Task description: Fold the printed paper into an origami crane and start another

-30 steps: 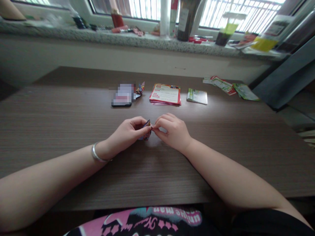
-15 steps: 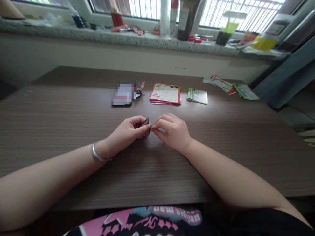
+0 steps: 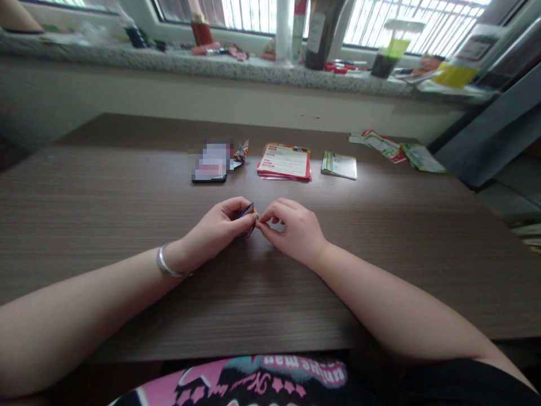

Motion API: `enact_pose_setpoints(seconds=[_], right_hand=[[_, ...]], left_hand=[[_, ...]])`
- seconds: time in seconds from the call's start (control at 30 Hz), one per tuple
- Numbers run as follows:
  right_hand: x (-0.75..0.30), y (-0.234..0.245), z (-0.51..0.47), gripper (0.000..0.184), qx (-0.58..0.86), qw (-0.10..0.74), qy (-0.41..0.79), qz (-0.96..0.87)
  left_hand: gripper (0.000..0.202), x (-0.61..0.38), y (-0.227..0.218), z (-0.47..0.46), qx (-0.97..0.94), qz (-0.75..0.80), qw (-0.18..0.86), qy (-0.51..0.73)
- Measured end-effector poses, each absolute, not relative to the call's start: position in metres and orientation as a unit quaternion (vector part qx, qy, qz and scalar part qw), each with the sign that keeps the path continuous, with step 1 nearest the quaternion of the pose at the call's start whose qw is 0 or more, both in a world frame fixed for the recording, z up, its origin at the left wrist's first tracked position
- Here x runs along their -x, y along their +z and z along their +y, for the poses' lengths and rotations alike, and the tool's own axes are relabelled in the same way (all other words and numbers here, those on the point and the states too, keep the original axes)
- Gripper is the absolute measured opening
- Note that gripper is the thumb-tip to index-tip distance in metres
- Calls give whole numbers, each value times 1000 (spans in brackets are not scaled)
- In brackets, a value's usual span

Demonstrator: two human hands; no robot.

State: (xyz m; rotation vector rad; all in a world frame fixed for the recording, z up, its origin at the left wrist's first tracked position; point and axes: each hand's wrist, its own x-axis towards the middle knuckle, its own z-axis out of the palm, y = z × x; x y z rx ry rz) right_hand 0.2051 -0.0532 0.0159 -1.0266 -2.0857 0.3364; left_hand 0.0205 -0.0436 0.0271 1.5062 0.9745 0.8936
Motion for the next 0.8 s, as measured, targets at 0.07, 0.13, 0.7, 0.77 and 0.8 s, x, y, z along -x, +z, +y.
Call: enact_pose_setpoints(seconds=[0.07, 0.13, 0.7, 0.77, 0.8], right_hand=[[-205, 16, -54, 7, 411, 383, 141, -815], [-205, 15, -53, 8, 425, 383, 156, -805], [-206, 6, -41, 14, 481, 357, 292, -746], [-207, 5, -39, 16, 483, 368, 316, -729], [-208, 4, -38, 17, 482, 374, 323, -724]], left_hand=[[14, -20, 27, -43, -628, 397, 551, 380], [16, -19, 25, -43, -625, 382, 564, 382], [38, -17, 12, -32, -635, 390, 523, 414], [37, -17, 12, -32, -646, 391, 515, 406], [36, -17, 12, -31, -650, 388, 516, 401]])
